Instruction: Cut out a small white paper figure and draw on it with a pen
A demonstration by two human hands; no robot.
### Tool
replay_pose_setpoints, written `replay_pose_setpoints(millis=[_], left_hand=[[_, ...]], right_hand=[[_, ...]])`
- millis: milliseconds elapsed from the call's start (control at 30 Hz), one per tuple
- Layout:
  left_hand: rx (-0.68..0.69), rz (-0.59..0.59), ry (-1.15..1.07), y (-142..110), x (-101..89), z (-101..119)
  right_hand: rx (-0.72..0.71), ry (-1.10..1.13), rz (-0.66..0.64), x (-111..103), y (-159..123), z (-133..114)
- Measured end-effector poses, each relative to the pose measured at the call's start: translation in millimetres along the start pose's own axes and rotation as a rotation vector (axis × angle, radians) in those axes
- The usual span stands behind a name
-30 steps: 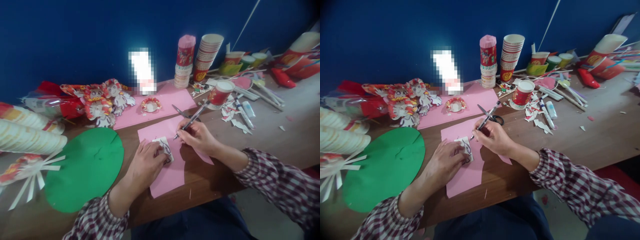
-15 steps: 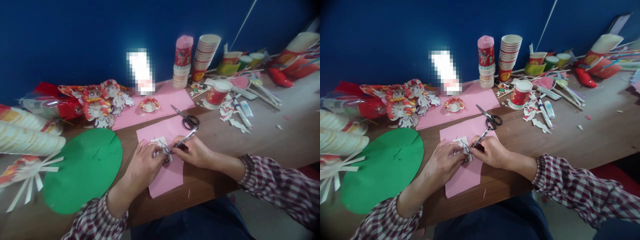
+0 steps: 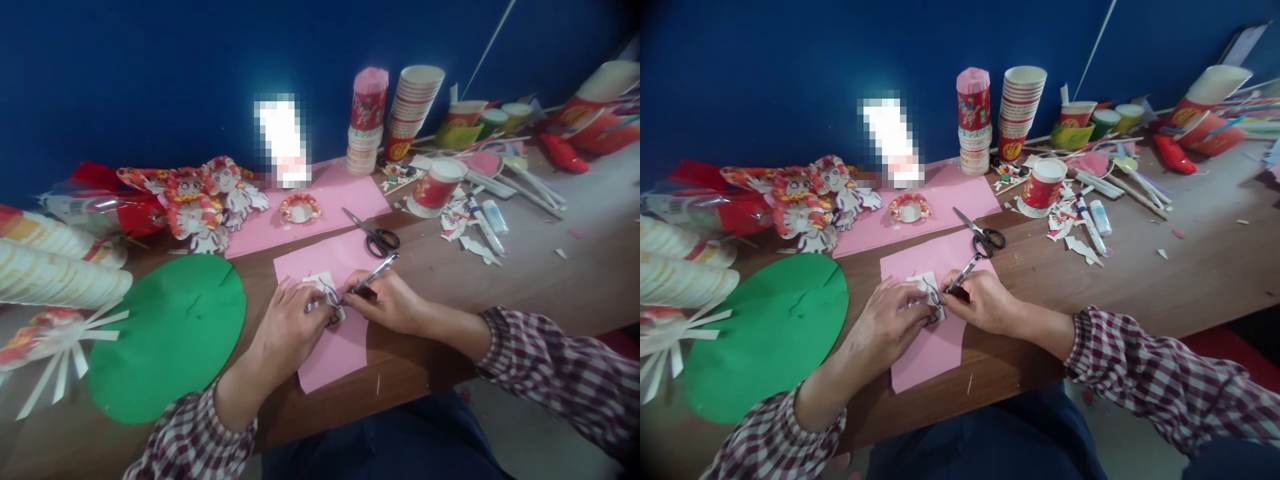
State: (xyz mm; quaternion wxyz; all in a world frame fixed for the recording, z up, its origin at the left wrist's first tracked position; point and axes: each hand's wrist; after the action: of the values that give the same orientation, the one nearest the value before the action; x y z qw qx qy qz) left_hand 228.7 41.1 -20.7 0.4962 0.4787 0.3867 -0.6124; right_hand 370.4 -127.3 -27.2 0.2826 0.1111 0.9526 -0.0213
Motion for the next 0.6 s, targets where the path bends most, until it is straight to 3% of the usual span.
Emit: replay_pose_setpoints(millis=[600], left_hand=[[0.012, -0.001, -0.004, 0.5, -0.2, -0.8]], right_hand=[[-0.033, -0.010, 0.016, 1.8, 0.9, 2.6]])
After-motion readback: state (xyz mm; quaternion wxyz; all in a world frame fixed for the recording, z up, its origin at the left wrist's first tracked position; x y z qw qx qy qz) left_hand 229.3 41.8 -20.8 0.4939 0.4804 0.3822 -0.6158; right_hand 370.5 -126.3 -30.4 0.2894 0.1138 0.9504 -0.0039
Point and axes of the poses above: each hand's wrist, its own y-axis towards the middle knuckle, its own x-axis out of the palm, z = x × y, and after that the axes turned 11 degrees about -z, right-handed
